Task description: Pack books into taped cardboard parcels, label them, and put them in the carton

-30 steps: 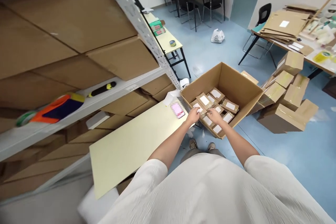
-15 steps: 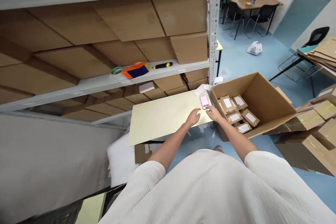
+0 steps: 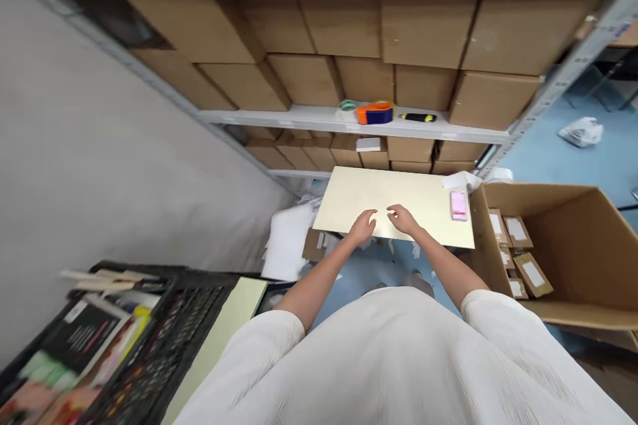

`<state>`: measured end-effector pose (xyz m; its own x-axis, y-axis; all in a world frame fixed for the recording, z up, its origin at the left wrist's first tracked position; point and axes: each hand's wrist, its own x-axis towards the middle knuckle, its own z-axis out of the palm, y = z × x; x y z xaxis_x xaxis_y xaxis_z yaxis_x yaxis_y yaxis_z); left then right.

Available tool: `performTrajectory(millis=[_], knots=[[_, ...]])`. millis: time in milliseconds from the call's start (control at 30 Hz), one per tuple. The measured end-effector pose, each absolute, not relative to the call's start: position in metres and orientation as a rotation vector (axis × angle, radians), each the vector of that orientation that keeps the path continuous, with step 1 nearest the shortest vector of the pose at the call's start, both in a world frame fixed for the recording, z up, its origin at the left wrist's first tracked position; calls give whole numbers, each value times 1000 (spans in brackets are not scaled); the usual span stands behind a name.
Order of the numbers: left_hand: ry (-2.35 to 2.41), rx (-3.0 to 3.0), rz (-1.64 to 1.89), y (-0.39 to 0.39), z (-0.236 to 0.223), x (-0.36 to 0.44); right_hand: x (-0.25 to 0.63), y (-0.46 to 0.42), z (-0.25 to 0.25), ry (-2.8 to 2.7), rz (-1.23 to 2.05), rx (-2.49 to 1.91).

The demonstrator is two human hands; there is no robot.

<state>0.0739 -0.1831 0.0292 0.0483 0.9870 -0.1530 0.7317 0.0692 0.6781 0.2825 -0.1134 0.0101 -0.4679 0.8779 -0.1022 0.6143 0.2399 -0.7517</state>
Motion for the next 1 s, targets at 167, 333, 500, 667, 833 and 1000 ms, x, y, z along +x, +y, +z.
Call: performTrajectory(millis=[167, 333, 500, 667, 833, 1000], knots=[[1979, 1488, 678, -218, 33, 0, 186, -95, 13, -2429, 1155, -1120], [2235, 1201, 795, -263, 39, -61, 82, -87, 16, -2647, 1225, -756], [2472, 940, 917, -319, 49, -102, -17, -106, 19, -2785, 1280, -321], [2656, 640, 1007, -389, 61, -122, -94, -160, 25, -2868, 1314, 35], [2768, 414, 1031, -464, 72, -139, -145, -233, 35, -2904, 1378, 346], [2850, 324, 1050, -530, 75, -175, -189, -296, 42, -2888, 1359, 520]])
